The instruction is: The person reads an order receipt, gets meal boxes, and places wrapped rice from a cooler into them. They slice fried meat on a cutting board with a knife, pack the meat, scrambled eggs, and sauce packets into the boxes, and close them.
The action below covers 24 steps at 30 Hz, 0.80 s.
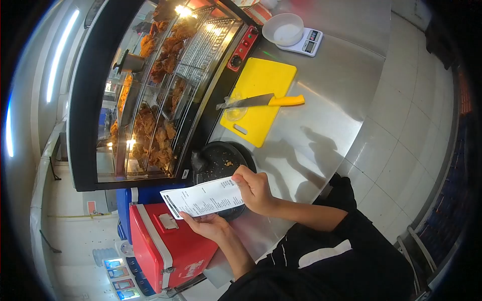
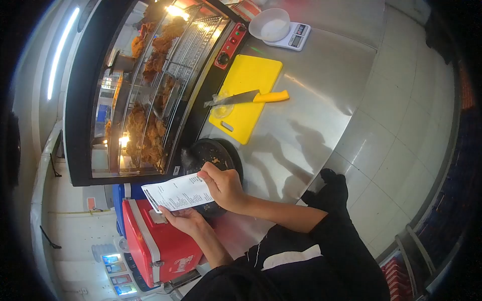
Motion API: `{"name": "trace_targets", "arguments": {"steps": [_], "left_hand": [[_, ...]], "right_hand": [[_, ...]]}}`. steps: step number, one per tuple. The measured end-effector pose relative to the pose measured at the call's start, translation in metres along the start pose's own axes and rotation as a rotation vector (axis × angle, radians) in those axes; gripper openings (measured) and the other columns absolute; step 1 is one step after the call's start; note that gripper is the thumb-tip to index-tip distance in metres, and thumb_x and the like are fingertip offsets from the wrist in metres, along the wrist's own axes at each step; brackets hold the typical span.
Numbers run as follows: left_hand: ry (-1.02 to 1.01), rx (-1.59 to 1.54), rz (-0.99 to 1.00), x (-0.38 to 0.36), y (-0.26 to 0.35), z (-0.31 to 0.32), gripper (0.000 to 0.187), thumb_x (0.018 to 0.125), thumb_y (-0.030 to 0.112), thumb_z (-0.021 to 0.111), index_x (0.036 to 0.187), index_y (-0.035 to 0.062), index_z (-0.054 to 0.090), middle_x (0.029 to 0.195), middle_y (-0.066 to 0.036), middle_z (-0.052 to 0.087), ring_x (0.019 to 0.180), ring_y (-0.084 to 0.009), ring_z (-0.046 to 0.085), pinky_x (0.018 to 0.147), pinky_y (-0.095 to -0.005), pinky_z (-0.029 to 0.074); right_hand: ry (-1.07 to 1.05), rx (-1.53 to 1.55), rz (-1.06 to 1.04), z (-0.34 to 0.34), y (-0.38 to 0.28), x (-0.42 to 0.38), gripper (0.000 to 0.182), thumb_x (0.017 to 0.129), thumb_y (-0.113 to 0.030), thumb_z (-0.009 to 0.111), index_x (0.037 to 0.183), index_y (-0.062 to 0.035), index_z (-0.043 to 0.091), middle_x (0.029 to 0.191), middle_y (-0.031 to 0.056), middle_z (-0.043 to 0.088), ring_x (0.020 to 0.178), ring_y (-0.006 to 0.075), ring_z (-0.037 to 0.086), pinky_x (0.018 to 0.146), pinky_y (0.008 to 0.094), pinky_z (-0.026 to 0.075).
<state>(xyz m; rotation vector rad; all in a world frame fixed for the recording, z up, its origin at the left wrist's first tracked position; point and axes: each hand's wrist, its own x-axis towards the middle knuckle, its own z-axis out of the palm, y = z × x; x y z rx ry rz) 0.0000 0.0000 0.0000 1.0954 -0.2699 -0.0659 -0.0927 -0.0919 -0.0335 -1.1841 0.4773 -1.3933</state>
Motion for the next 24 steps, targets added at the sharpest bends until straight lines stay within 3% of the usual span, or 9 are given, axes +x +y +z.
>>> {"name": "trace_targets", "arguments": {"steps": [18, 20, 21, 23, 24], "left_hand": [[0.027, -0.112, -0.046, -0.002, 0.011, -0.002, 0.042, 0.09, 0.032, 0.046, 0.12, 0.0021, 0.044, 0.112, -0.011, 0.055, 0.099, -0.0186, 0.056, 0.083, -0.033, 0.048], [-0.01, -0.087, -0.016, 0.005, 0.019, -0.007, 0.04, 0.091, 0.028, 0.045, 0.119, -0.0006, 0.044, 0.11, -0.012, 0.056, 0.098, -0.0196, 0.056, 0.082, -0.0339, 0.048], [0.002, -0.104, -0.01, 0.008, 0.023, -0.012, 0.04, 0.091, 0.028, 0.045, 0.119, -0.0006, 0.044, 0.11, -0.012, 0.056, 0.098, -0.0196, 0.056, 0.082, -0.0339, 0.048], [-0.166, 0.118, -0.011, 0.012, 0.032, -0.024, 0.038, 0.091, 0.026, 0.045, 0.116, -0.0033, 0.045, 0.106, -0.013, 0.057, 0.096, -0.0206, 0.057, 0.081, -0.0343, 0.049], [-0.141, 0.095, 0.002, 0.012, 0.032, -0.026, 0.038, 0.091, 0.026, 0.045, 0.116, -0.0033, 0.045, 0.106, -0.013, 0.057, 0.096, -0.0206, 0.057, 0.081, -0.0343, 0.049]], "right_hand": [[-0.062, 0.017, -0.075, -0.003, 0.007, -0.006, 0.02, 0.09, -0.018, 0.047, 0.077, -0.0025, 0.049, 0.052, 0.0144, 0.046, 0.044, 0.0256, 0.052, 0.041, 0.031, 0.037], [-0.17, 0.137, 0.173, -0.004, 0.012, 0.005, 0.025, 0.092, -0.023, 0.042, 0.078, -0.0034, 0.05, 0.051, 0.0125, 0.047, 0.045, 0.0212, 0.053, 0.044, 0.03, 0.037], [-0.254, 0.245, 0.369, -0.012, 0.011, 0.011, 0.028, 0.093, -0.028, 0.04, 0.083, -0.0043, 0.051, 0.053, 0.0074, 0.051, 0.048, 0.0163, 0.055, 0.046, 0.028, 0.038], [-0.404, 0.171, 0.446, -0.013, 0.002, 0.024, 0.025, 0.088, -0.028, 0.05, 0.097, -0.0055, 0.048, 0.066, 0.0052, 0.057, 0.059, 0.0139, 0.057, 0.051, 0.0264, 0.041], [-0.438, 0.158, 0.436, -0.009, -0.003, 0.025, 0.025, 0.088, -0.028, 0.05, 0.097, -0.0055, 0.048, 0.066, 0.0052, 0.057, 0.059, 0.0139, 0.057, 0.051, 0.0264, 0.041]]}}
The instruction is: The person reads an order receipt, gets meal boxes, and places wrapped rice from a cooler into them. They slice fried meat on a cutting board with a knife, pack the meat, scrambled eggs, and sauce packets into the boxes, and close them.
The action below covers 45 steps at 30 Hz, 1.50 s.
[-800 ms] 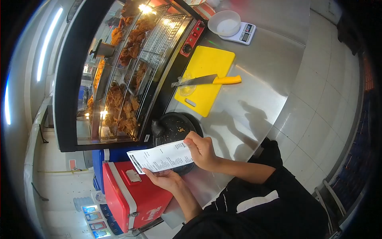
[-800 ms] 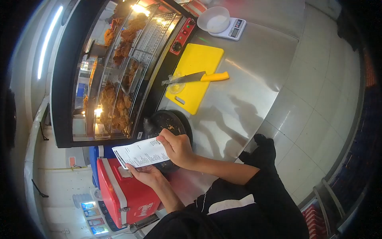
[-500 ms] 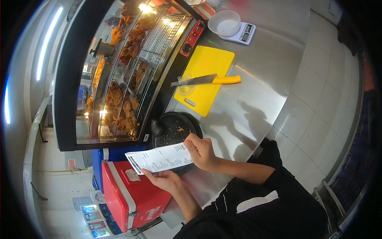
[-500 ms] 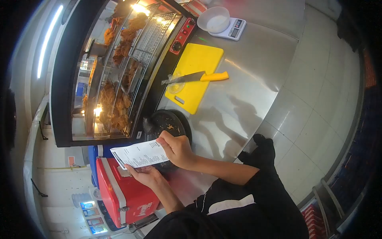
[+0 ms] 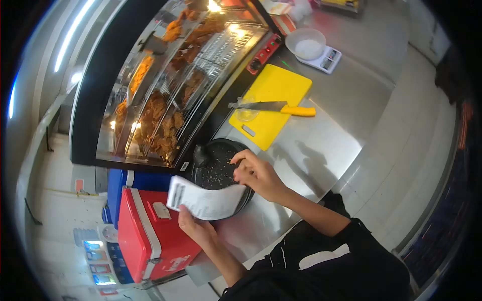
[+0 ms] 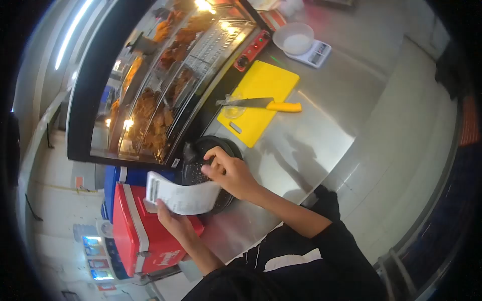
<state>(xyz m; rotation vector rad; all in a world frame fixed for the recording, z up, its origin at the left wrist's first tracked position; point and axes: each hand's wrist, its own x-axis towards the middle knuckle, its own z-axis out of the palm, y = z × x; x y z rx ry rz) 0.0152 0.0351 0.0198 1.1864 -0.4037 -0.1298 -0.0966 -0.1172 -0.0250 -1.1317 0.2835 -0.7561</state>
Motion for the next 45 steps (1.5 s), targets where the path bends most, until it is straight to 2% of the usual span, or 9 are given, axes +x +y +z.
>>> {"name": "trace_targets", "arguments": {"steps": [4, 12, 17, 23, 29, 32, 36, 38, 45], "left_hand": [[-0.26, 0.379, -0.131, -0.004, 0.001, -0.021, 0.025, 0.084, 0.014, 0.058, 0.066, -0.0025, 0.062, 0.06, 0.004, 0.053, 0.054, -0.0016, 0.04, 0.049, -0.0182, 0.027], [-0.232, 0.122, -0.291, -0.006, 0.011, -0.031, 0.02, 0.085, 0.016, 0.057, 0.088, -0.003, 0.064, 0.073, -0.002, 0.062, 0.061, -0.0051, 0.055, 0.056, -0.0185, 0.043], [-0.191, 0.157, -0.206, 0.007, 0.02, -0.039, 0.017, 0.079, 0.011, 0.064, 0.088, -0.0027, 0.065, 0.08, -0.006, 0.065, 0.067, -0.0066, 0.058, 0.059, -0.0203, 0.045], [-0.025, 0.008, -0.083, 0.059, 0.03, -0.054, 0.017, 0.08, 0.012, 0.063, 0.087, -0.0036, 0.065, 0.075, -0.007, 0.065, 0.062, -0.0082, 0.058, 0.055, -0.0202, 0.045], [-0.093, -0.01, -0.015, 0.127, 0.04, -0.064, 0.018, 0.08, 0.013, 0.063, 0.087, -0.0035, 0.065, 0.074, -0.007, 0.065, 0.061, -0.0074, 0.058, 0.055, -0.0194, 0.045], [-0.144, -0.053, 0.018, 0.166, 0.043, -0.066, 0.018, 0.08, 0.013, 0.064, 0.087, -0.0034, 0.065, 0.075, -0.008, 0.065, 0.062, -0.0082, 0.059, 0.055, -0.0198, 0.045], [-0.231, -0.212, -0.013, 0.223, 0.062, -0.073, 0.021, 0.079, 0.015, 0.064, 0.089, -0.0042, 0.063, 0.077, -0.01, 0.065, 0.061, -0.0103, 0.06, 0.055, -0.0216, 0.047], [-0.284, -0.15, -0.004, 0.25, 0.076, -0.075, 0.025, 0.079, 0.018, 0.065, 0.089, -0.005, 0.062, 0.077, -0.01, 0.065, 0.062, -0.0122, 0.061, 0.056, -0.023, 0.048], [-0.304, -0.245, 0.156, 0.327, 0.115, -0.068, 0.027, 0.077, 0.021, 0.067, 0.087, -0.0029, 0.06, 0.077, -0.011, 0.065, 0.06, -0.0131, 0.062, 0.053, -0.0232, 0.048]], "right_hand": [[-0.267, -0.209, -0.128, 0.03, -0.03, -0.007, 0.061, 0.074, -0.016, 0.067, 0.123, -0.0066, 0.031, 0.095, 0.0101, 0.057, 0.084, 0.0162, 0.057, 0.073, 0.0289, 0.044], [-0.293, -0.152, -0.192, 0.094, -0.03, 0.017, 0.052, 0.068, 0.011, 0.06, 0.114, -0.0052, 0.041, 0.106, 0.0074, 0.048, 0.096, 0.0113, 0.051, 0.08, 0.0239, 0.043], [-0.335, -0.076, -0.091, 0.141, -0.04, 0.044, 0.056, 0.073, 0.009, 0.058, 0.12, -0.0074, 0.032, 0.09, 0.0119, 0.058, 0.083, 0.0168, 0.061, 0.071, 0.0252, 0.049], [-0.531, -0.13, -0.198, 0.175, -0.021, 0.079, 0.082, 0.078, 0.0, 0.061, 0.137, -0.0151, 0.007, 0.104, 0.0182, 0.058, 0.092, 0.0178, 0.059, 0.076, 0.0274, 0.047], [-0.604, -0.366, -0.337, 0.191, -0.029, 0.126, 0.049, 0.079, 0.001, 0.053, 0.125, -0.0078, 0.041, 0.111, 0.0127, 0.055, 0.101, 0.0165, 0.054, 0.079, 0.0291, 0.045], [-0.855, -0.545, -0.511, 0.206, -0.05, 0.176, 0.044, 0.065, 0.012, 0.042, 0.103, -0.0017, 0.059, 0.115, 0.0121, 0.053, 0.103, 0.0246, 0.052, 0.09, 0.0311, 0.038], [-0.809, -1.081, -0.851, 0.247, -0.077, 0.216, 0.037, 0.075, 0.0, 0.051, 0.108, -0.0138, 0.06, 0.113, 0.0114, 0.053, 0.104, 0.0237, 0.049, 0.088, 0.0332, 0.038], [-0.303, -1.201, -1.509, 0.272, -0.076, 0.231, 0.034, 0.074, -0.013, 0.059, 0.106, -0.0248, 0.06, 0.121, 0.0043, 0.05, 0.112, 0.0213, 0.044, 0.094, 0.0409, 0.028], [-0.393, -1.423, -1.976, 0.333, -0.091, 0.317, 0.029, 0.078, -0.023, 0.057, 0.106, -0.0299, 0.058, 0.115, -0.0079, 0.057, 0.11, 0.005, 0.049, 0.098, 0.0427, 0.015]]}}
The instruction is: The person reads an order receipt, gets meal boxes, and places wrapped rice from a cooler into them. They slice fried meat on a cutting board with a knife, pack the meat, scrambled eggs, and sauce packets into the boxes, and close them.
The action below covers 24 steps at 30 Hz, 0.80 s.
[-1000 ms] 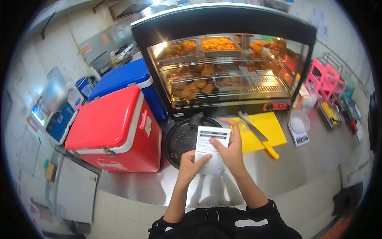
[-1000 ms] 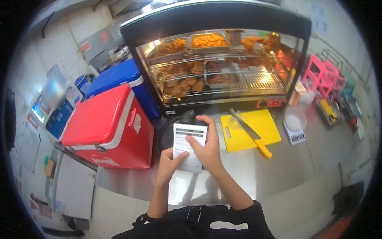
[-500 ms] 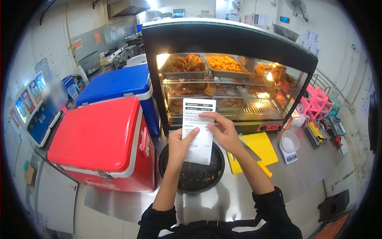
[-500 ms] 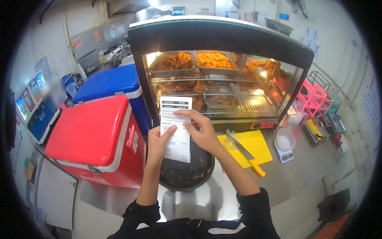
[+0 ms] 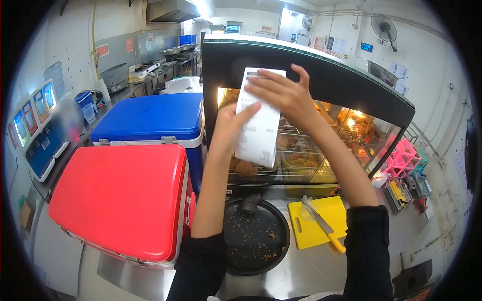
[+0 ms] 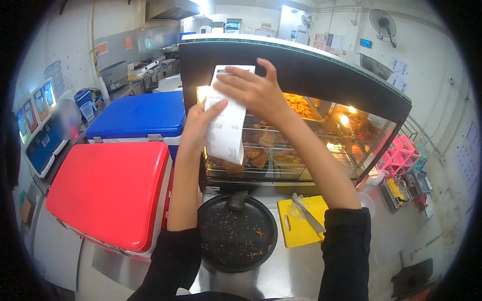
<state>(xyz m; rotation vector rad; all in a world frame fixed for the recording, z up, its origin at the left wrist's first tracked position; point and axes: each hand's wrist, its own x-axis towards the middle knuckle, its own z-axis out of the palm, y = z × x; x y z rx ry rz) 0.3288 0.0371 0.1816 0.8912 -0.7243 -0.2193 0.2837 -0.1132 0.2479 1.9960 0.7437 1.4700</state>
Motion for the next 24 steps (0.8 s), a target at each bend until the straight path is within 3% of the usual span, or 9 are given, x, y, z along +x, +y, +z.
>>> {"name": "trace_targets", "arguments": {"steps": [2, 4, 5, 11, 14, 16, 17, 22, 24], "left_hand": [[-0.019, -0.002, -0.002, 0.021, 0.014, -0.001, 0.027, 0.077, 0.023, 0.067, 0.086, -0.0018, 0.06, 0.076, -0.01, 0.065, 0.059, -0.013, 0.062, 0.052, -0.0234, 0.049], [-0.051, 0.005, 0.005, 0.035, 0.025, -0.002, 0.028, 0.078, 0.024, 0.067, 0.087, -0.0016, 0.06, 0.075, -0.01, 0.065, 0.059, -0.0128, 0.062, 0.053, -0.023, 0.049], [-0.066, -0.034, 0.017, 0.04, 0.028, -0.003, 0.029, 0.078, 0.025, 0.067, 0.089, -0.0015, 0.06, 0.076, -0.01, 0.065, 0.061, -0.0127, 0.062, 0.054, -0.0228, 0.049], [0.117, 0.074, 0.017, 0.03, 0.019, -0.012, 0.029, 0.08, 0.026, 0.064, 0.097, 0.0025, 0.059, 0.087, -0.005, 0.063, 0.074, -0.0095, 0.06, 0.061, -0.0205, 0.048], [0.211, 0.064, 0.069, 0.024, 0.01, -0.02, 0.026, 0.081, 0.025, 0.063, 0.095, 0.0032, 0.058, 0.081, -0.002, 0.063, 0.066, -0.0057, 0.058, 0.056, -0.0158, 0.046], [0.235, 0.017, 0.08, 0.022, 0.01, -0.019, 0.025, 0.081, 0.023, 0.064, 0.095, 0.0043, 0.058, 0.082, -0.002, 0.063, 0.065, -0.0036, 0.057, 0.055, -0.0144, 0.045], [0.25, -0.01, 0.103, 0.021, 0.009, -0.019, 0.025, 0.08, 0.022, 0.065, 0.096, 0.0041, 0.059, 0.084, -0.002, 0.063, 0.068, -0.0051, 0.057, 0.057, -0.0162, 0.045], [0.295, -0.044, 0.192, 0.012, 0.026, -0.012, 0.025, 0.08, 0.021, 0.065, 0.097, 0.0039, 0.06, 0.086, -0.003, 0.063, 0.07, -0.0066, 0.058, 0.059, -0.0185, 0.046], [0.304, -0.009, 0.224, 0.012, 0.034, -0.01, 0.025, 0.079, 0.02, 0.065, 0.097, 0.004, 0.058, 0.082, -0.002, 0.063, 0.066, -0.0048, 0.059, 0.057, -0.015, 0.047]], "right_hand": [[0.026, -0.001, -0.082, 0.009, 0.023, 0.019, 0.03, 0.08, -0.022, 0.056, 0.109, -0.027, 0.058, 0.107, -0.0067, 0.061, 0.101, 0.0067, 0.056, 0.093, 0.0355, 0.029], [0.087, -0.01, -0.105, 0.02, 0.039, 0.038, 0.032, 0.08, -0.022, 0.055, 0.111, -0.0278, 0.057, 0.108, -0.0055, 0.061, 0.099, 0.007, 0.057, 0.09, 0.0342, 0.034], [0.08, -0.017, -0.102, 0.021, 0.047, 0.045, 0.038, 0.077, -0.02, 0.061, 0.114, -0.0276, 0.056, 0.11, -0.0025, 0.061, 0.101, 0.0112, 0.058, 0.09, 0.0355, 0.036], [0.087, 0.181, 0.016, 0.059, 0.068, 0.065, 0.04, 0.077, -0.015, 0.061, 0.116, -0.0243, 0.055, 0.107, 0.0022, 0.062, 0.096, 0.0178, 0.06, 0.088, 0.0386, 0.039], [0.03, 0.3, 0.113, 0.068, 0.062, 0.067, 0.039, 0.08, -0.006, 0.052, 0.114, -0.0248, 0.055, 0.096, 0.0038, 0.065, 0.085, 0.0204, 0.063, 0.084, 0.0356, 0.043], [0.066, 0.488, 0.166, 0.074, 0.058, 0.072, 0.04, 0.076, -0.009, 0.061, 0.114, -0.0191, 0.055, 0.091, 0.0123, 0.065, 0.08, 0.0274, 0.064, 0.064, 0.031, 0.051], [0.107, 0.522, 0.163, 0.076, 0.056, 0.073, 0.039, 0.075, -0.006, 0.062, 0.112, -0.0178, 0.055, 0.091, 0.0127, 0.065, 0.077, 0.0283, 0.064, 0.061, 0.0313, 0.051], [0.081, 0.52, 0.214, 0.081, 0.055, 0.082, 0.036, 0.073, -0.005, 0.063, 0.107, -0.0131, 0.055, 0.091, 0.0127, 0.064, 0.077, 0.0296, 0.063, 0.064, 0.0338, 0.05], [0.051, 0.493, 0.231, 0.083, 0.055, 0.082, 0.034, 0.073, -0.005, 0.063, 0.105, -0.0119, 0.055, 0.09, 0.0123, 0.064, 0.078, 0.0297, 0.063, 0.066, 0.0345, 0.05]]}}
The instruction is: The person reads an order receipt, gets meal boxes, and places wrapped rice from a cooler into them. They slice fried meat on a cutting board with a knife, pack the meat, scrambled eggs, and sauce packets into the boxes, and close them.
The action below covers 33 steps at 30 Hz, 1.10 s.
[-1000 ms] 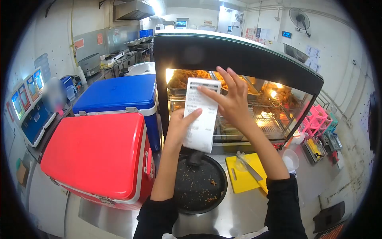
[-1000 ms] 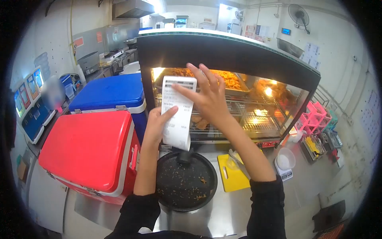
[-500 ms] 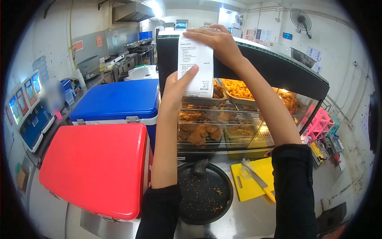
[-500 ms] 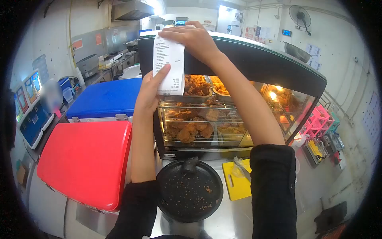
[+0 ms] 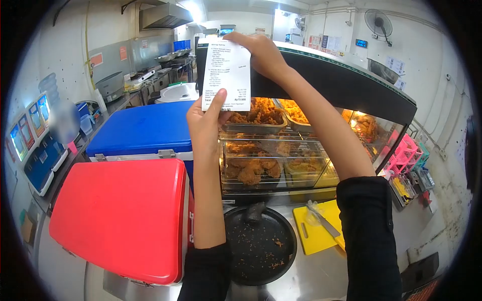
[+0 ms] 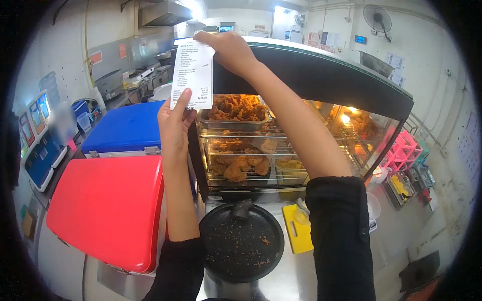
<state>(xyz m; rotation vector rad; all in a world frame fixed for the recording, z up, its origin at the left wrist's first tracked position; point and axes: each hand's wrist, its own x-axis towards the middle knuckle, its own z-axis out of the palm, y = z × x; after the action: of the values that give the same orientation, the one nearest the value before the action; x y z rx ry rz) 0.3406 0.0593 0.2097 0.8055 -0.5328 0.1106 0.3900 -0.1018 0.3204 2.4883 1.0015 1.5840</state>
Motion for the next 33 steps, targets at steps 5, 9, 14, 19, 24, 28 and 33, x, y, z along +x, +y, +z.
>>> {"name": "trace_targets", "arguments": {"steps": [5, 9, 14, 19, 24, 28, 33], "left_hand": [[0.035, 0.031, -0.087, 0.014, -0.008, -0.009, 0.025, 0.078, 0.019, 0.066, 0.096, 0.0037, 0.058, 0.081, -0.002, 0.063, 0.065, -0.0045, 0.058, 0.054, -0.0143, 0.046], [0.068, 0.003, -0.099, 0.017, -0.02, -0.01, 0.025, 0.077, 0.02, 0.067, 0.095, 0.004, 0.059, 0.079, -0.001, 0.063, 0.063, -0.0042, 0.057, 0.051, -0.0144, 0.045], [0.047, -0.054, -0.067, 0.013, -0.014, 0.001, 0.024, 0.078, 0.02, 0.066, 0.094, 0.0031, 0.06, 0.079, -0.001, 0.062, 0.062, -0.0051, 0.057, 0.051, -0.0144, 0.045], [0.185, -0.175, 0.011, 0.017, -0.019, 0.001, 0.022, 0.079, 0.019, 0.064, 0.093, 0.0022, 0.06, 0.081, -0.002, 0.062, 0.066, -0.0069, 0.058, 0.053, -0.0153, 0.045], [0.227, -0.068, 0.061, 0.022, -0.017, 0.003, 0.022, 0.078, 0.017, 0.065, 0.093, 0.0015, 0.06, 0.08, -0.004, 0.062, 0.067, -0.0077, 0.058, 0.056, -0.0174, 0.045], [0.137, -0.06, 0.067, 0.026, -0.026, 0.005, 0.023, 0.08, 0.015, 0.064, 0.096, 0.0002, 0.06, 0.082, -0.004, 0.062, 0.068, -0.0079, 0.058, 0.058, -0.0195, 0.046], [0.143, 0.056, 0.016, 0.03, -0.041, -0.003, 0.021, 0.081, 0.018, 0.064, 0.095, 0.0029, 0.062, 0.083, -0.001, 0.062, 0.069, -0.0064, 0.057, 0.059, -0.0202, 0.046]], "right_hand": [[0.076, -0.331, -0.127, 0.005, 0.006, -0.004, 0.028, 0.073, -0.009, 0.061, 0.101, -0.0109, 0.055, 0.09, 0.0076, 0.061, 0.084, 0.0284, 0.058, 0.078, 0.0364, 0.044], [0.047, -0.304, -0.1, -0.004, 0.0, -0.004, 0.024, 0.073, -0.014, 0.062, 0.097, -0.0096, 0.056, 0.094, 0.0055, 0.059, 0.087, 0.026, 0.057, 0.077, 0.0359, 0.044], [-0.04, -0.572, -0.213, -0.028, 0.003, -0.004, 0.018, 0.072, -0.018, 0.061, 0.086, -0.0077, 0.056, 0.086, 0.0059, 0.057, 0.083, 0.0248, 0.055, 0.072, 0.0358, 0.045], [0.127, -0.431, -0.13, -0.008, -0.015, -0.004, 0.012, 0.07, -0.012, 0.058, 0.08, -0.0056, 0.055, 0.08, 0.0075, 0.056, 0.081, 0.0236, 0.056, 0.066, 0.0327, 0.045], [-0.013, -0.565, -0.041, -0.016, -0.01, -0.012, 0.012, 0.072, -0.01, 0.055, 0.081, -0.0024, 0.055, 0.083, 0.0093, 0.054, 0.086, 0.0259, 0.053, 0.073, 0.0359, 0.044], [0.014, -0.405, -0.09, -0.01, -0.017, -0.026, 0.037, 0.069, -0.01, 0.056, 0.104, -0.0014, 0.052, 0.092, 0.0117, 0.05, 0.087, 0.0278, 0.051, 0.074, 0.037, 0.044], [-0.052, -0.272, -0.127, -0.032, -0.002, -0.03, 0.039, 0.075, -0.019, 0.05, 0.112, -0.0072, 0.051, 0.11, 0.0115, 0.05, 0.101, 0.0312, 0.05, 0.088, 0.0406, 0.039]]}}
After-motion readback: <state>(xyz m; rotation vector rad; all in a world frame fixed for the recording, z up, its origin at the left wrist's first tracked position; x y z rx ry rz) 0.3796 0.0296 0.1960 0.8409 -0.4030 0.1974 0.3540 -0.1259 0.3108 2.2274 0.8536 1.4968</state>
